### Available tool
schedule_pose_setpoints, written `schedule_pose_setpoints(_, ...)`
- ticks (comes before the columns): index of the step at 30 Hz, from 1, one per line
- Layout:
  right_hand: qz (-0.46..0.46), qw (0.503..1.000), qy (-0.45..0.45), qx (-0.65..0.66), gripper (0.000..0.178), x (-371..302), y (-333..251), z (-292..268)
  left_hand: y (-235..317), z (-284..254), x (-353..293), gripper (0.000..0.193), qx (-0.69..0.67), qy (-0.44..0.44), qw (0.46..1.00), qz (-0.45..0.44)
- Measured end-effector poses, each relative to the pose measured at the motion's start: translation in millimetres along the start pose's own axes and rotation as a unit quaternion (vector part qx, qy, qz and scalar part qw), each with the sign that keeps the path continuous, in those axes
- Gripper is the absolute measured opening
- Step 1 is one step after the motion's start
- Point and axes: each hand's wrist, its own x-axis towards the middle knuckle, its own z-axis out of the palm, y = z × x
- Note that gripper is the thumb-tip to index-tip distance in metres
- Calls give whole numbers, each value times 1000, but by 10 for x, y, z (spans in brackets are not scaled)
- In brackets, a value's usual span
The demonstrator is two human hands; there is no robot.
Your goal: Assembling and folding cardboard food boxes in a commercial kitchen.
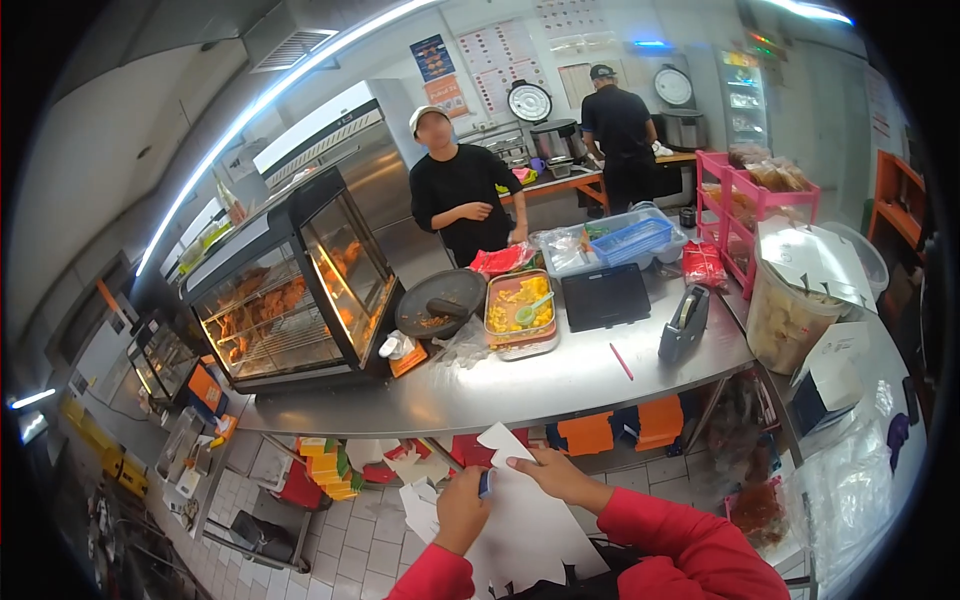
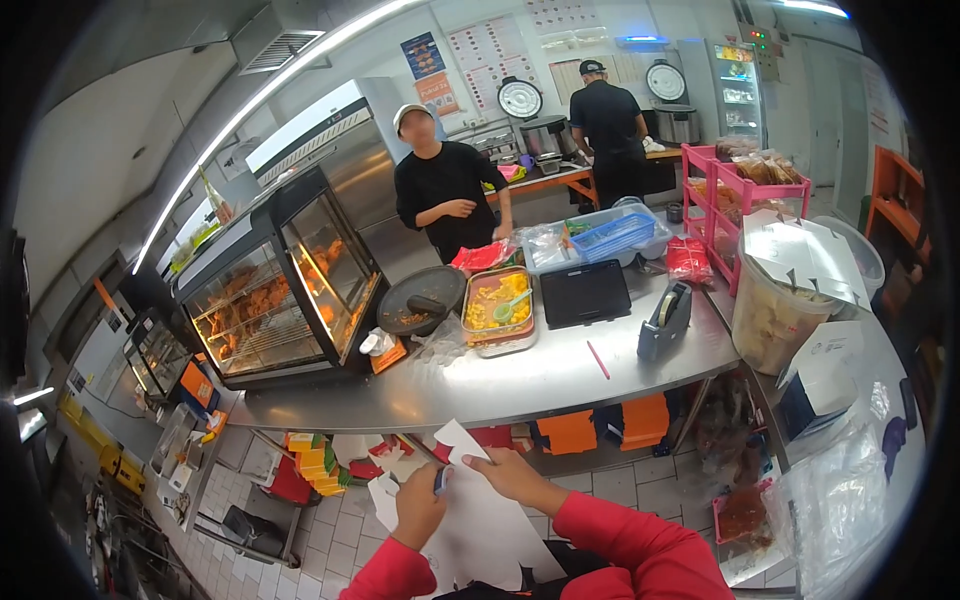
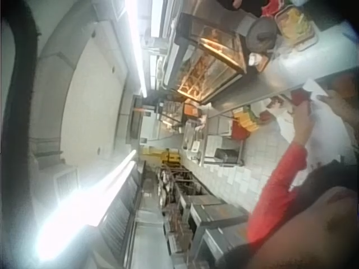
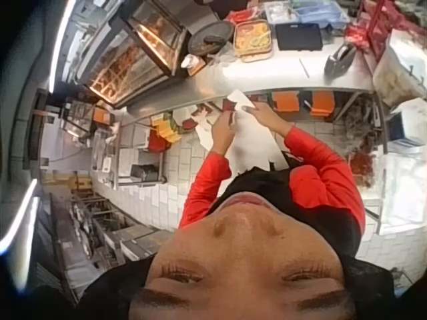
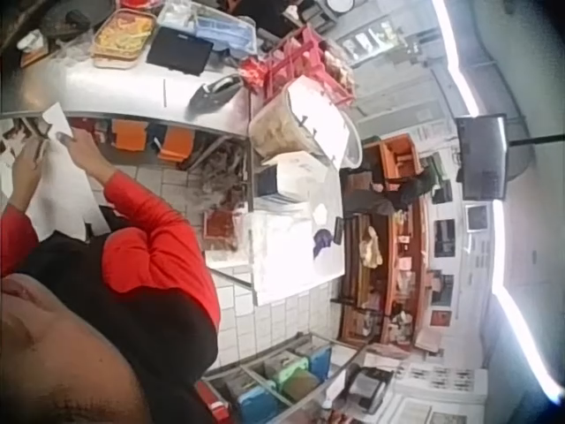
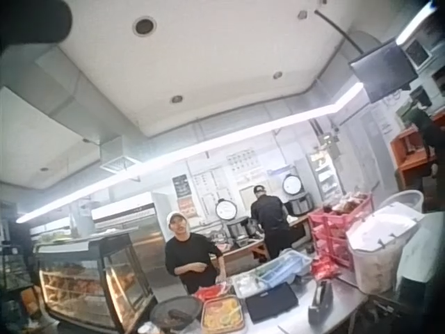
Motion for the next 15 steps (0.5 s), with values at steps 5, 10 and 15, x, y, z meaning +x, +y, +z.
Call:
schedule_pose_setpoints(5,-9,999,32,40,44,111,193,-42,129,406,30,46,18,96,994,41)
schedule_pose_setpoints(10,-2,999,51,11,51,141,234,-125,116,627,106,41,-7,134,990,40)
schedule_pose_setpoints(15,72,986,-58,139,63,-8,139,-162,-130,276,215,16,-65,162,985,-11)
